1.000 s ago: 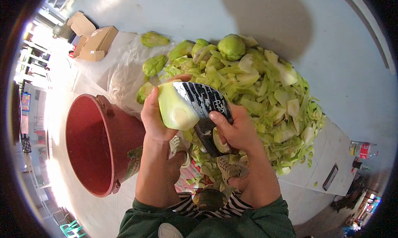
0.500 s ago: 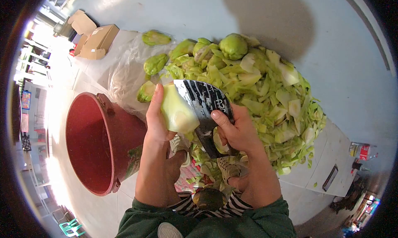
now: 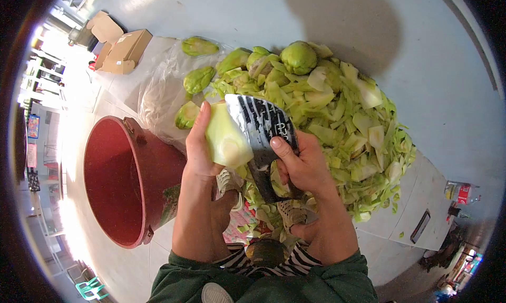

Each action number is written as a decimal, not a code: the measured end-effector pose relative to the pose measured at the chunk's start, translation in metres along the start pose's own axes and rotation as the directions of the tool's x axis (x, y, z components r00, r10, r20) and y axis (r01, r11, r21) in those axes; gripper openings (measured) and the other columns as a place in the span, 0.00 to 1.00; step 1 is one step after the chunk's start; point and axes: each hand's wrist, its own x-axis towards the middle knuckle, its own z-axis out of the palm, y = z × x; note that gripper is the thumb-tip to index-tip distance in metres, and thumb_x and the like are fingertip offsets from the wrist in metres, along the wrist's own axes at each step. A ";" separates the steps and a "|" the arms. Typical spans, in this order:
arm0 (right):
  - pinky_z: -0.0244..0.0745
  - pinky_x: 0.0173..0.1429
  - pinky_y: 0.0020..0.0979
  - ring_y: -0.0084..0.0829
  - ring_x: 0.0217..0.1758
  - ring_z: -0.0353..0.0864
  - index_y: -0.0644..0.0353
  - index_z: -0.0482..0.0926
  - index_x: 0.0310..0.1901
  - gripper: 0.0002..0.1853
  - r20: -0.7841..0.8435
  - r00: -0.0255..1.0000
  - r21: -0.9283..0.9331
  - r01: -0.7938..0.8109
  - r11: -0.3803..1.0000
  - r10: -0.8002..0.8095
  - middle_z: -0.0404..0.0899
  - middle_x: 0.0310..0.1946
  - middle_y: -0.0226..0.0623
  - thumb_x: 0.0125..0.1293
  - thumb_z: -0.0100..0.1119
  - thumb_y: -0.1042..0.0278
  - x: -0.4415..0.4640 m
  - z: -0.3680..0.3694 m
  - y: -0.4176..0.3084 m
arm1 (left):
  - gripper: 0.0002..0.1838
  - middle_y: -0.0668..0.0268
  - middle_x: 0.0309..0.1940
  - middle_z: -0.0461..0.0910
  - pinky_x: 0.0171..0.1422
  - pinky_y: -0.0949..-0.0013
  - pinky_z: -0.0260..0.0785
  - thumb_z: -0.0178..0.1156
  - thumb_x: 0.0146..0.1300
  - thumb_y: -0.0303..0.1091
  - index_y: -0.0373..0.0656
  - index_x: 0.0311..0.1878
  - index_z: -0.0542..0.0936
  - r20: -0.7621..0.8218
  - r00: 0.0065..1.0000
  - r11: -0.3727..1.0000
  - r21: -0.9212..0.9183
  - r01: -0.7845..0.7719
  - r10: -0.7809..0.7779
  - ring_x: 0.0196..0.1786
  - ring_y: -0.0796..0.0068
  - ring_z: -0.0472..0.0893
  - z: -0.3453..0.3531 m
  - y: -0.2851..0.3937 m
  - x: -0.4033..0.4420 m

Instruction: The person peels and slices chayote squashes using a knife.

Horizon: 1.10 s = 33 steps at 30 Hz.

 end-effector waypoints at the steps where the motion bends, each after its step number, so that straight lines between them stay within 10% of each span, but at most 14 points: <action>1: 0.63 0.19 0.25 0.18 0.13 0.65 0.61 0.73 0.37 0.18 0.002 1.000 0.001 0.000 1.000 0.000 0.66 0.13 0.25 0.73 0.56 0.53 0.001 0.001 0.001 | 0.30 0.54 0.47 0.81 0.55 0.58 0.77 0.49 0.72 0.56 0.36 0.58 0.73 -0.020 0.999 0.999 -0.010 -0.046 0.046 0.48 0.60 0.83 0.003 -0.003 0.001; 33: 0.62 0.16 0.26 0.20 0.11 0.66 0.61 0.71 0.31 0.19 -0.095 0.990 -0.054 0.103 0.993 -0.108 0.66 0.11 0.26 0.73 0.56 0.53 0.000 0.017 0.005 | 0.29 0.59 0.39 0.84 0.44 0.71 0.75 0.45 0.75 0.54 0.32 0.51 0.79 -0.054 0.987 0.975 0.167 -0.143 0.154 0.37 0.74 0.83 0.003 -0.004 -0.005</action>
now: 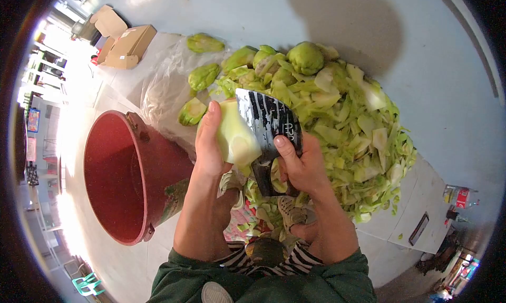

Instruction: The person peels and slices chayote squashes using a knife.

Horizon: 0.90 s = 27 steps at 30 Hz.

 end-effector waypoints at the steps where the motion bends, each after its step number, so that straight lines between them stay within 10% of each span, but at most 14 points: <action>1: 0.62 0.16 0.26 0.20 0.11 0.66 0.61 0.71 0.31 0.19 -0.001 1.000 0.001 -0.001 1.000 0.001 0.66 0.11 0.26 0.73 0.56 0.53 0.000 -0.001 0.001 | 0.30 0.59 0.39 0.84 0.45 0.70 0.76 0.45 0.75 0.54 0.32 0.52 0.78 -0.022 1.000 1.000 -0.012 -0.022 0.022 0.38 0.73 0.83 0.001 -0.001 0.001; 27: 0.62 0.16 0.26 0.19 0.11 0.66 0.63 0.73 0.34 0.19 0.076 0.996 -0.016 -0.044 0.999 0.046 0.66 0.11 0.26 0.73 0.55 0.53 0.004 -0.010 -0.003 | 0.34 0.55 0.46 0.81 0.53 0.58 0.77 0.46 0.71 0.63 0.37 0.56 0.74 -0.024 0.998 0.996 -0.074 0.055 -0.056 0.46 0.61 0.83 -0.007 -0.008 0.006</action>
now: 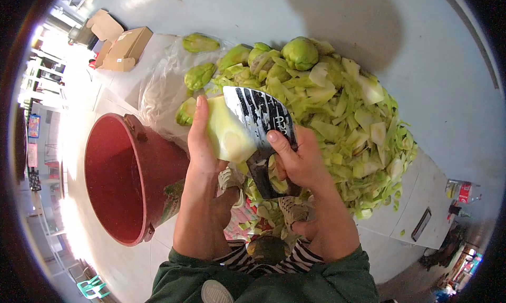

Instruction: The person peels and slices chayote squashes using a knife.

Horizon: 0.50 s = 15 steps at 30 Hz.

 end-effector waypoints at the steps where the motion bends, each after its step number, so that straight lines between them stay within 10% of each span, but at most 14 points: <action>1: 0.62 0.16 0.26 0.19 0.11 0.66 0.63 0.73 0.34 0.19 0.002 1.000 0.000 0.002 1.000 -0.002 0.66 0.11 0.26 0.73 0.55 0.53 -0.001 -0.001 -0.001 | 0.35 0.54 0.46 0.81 0.54 0.57 0.76 0.46 0.70 0.64 0.36 0.56 0.74 0.001 1.000 1.000 -0.026 0.008 -0.008 0.46 0.60 0.83 0.000 -0.002 0.000; 8: 0.61 0.17 0.26 0.18 0.11 0.66 0.63 0.75 0.36 0.17 0.049 0.994 -0.064 -0.090 0.994 0.093 0.67 0.12 0.26 0.73 0.56 0.55 -0.003 -0.012 -0.009 | 0.29 0.60 0.38 0.83 0.41 0.69 0.77 0.43 0.76 0.55 0.34 0.50 0.78 -0.012 0.998 0.997 -0.043 0.057 -0.057 0.35 0.72 0.83 0.002 -0.003 0.003; 12: 0.62 0.17 0.26 0.19 0.11 0.67 0.63 0.74 0.34 0.17 -0.010 1.000 0.000 -0.026 1.000 0.026 0.67 0.12 0.26 0.74 0.55 0.56 -0.001 -0.002 0.001 | 0.36 0.54 0.46 0.81 0.53 0.58 0.76 0.45 0.70 0.64 0.36 0.56 0.74 -0.070 0.997 0.993 -0.114 -0.028 0.020 0.45 0.60 0.83 0.009 -0.001 0.000; 15: 0.62 0.17 0.26 0.19 0.11 0.67 0.62 0.73 0.33 0.17 0.068 0.997 -0.053 -0.044 0.998 0.047 0.67 0.12 0.26 0.74 0.55 0.57 -0.001 -0.003 -0.003 | 0.28 0.62 0.34 0.83 0.37 0.70 0.76 0.44 0.75 0.55 0.36 0.45 0.79 -0.150 0.988 0.988 -0.157 -0.002 -0.022 0.33 0.74 0.82 0.011 0.005 0.000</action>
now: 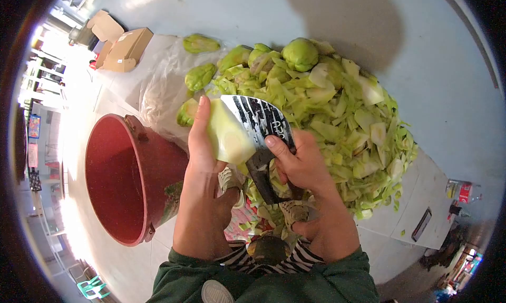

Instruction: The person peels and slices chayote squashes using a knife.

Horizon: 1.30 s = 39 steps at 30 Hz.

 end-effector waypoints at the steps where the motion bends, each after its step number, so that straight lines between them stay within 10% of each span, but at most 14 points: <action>1: 0.62 0.16 0.26 0.19 0.11 0.67 0.62 0.73 0.32 0.17 -0.003 0.999 0.039 -0.049 0.998 0.049 0.67 0.12 0.25 0.74 0.55 0.57 0.000 0.001 -0.004 | 0.28 0.61 0.35 0.83 0.38 0.69 0.76 0.44 0.75 0.55 0.36 0.45 0.79 0.057 0.998 1.000 0.028 -0.002 0.001 0.33 0.74 0.82 -0.001 0.000 0.000; 23: 0.63 0.17 0.27 0.20 0.11 0.68 0.62 0.72 0.32 0.19 -0.098 0.995 0.065 0.042 0.997 -0.035 0.67 0.11 0.26 0.73 0.56 0.54 0.000 0.012 0.005 | 0.33 0.56 0.44 0.82 0.52 0.60 0.77 0.46 0.71 0.63 0.37 0.54 0.75 0.151 0.989 0.998 0.062 -0.016 0.007 0.45 0.63 0.83 -0.010 -0.002 0.003; 39: 0.63 0.16 0.27 0.19 0.11 0.68 0.62 0.72 0.32 0.18 -0.052 0.998 0.050 0.042 0.998 -0.040 0.67 0.12 0.26 0.74 0.55 0.55 0.001 0.009 0.004 | 0.25 0.60 0.36 0.83 0.39 0.68 0.77 0.45 0.75 0.52 0.36 0.46 0.79 0.081 0.997 1.000 0.024 0.008 -0.010 0.34 0.72 0.83 0.000 -0.006 0.001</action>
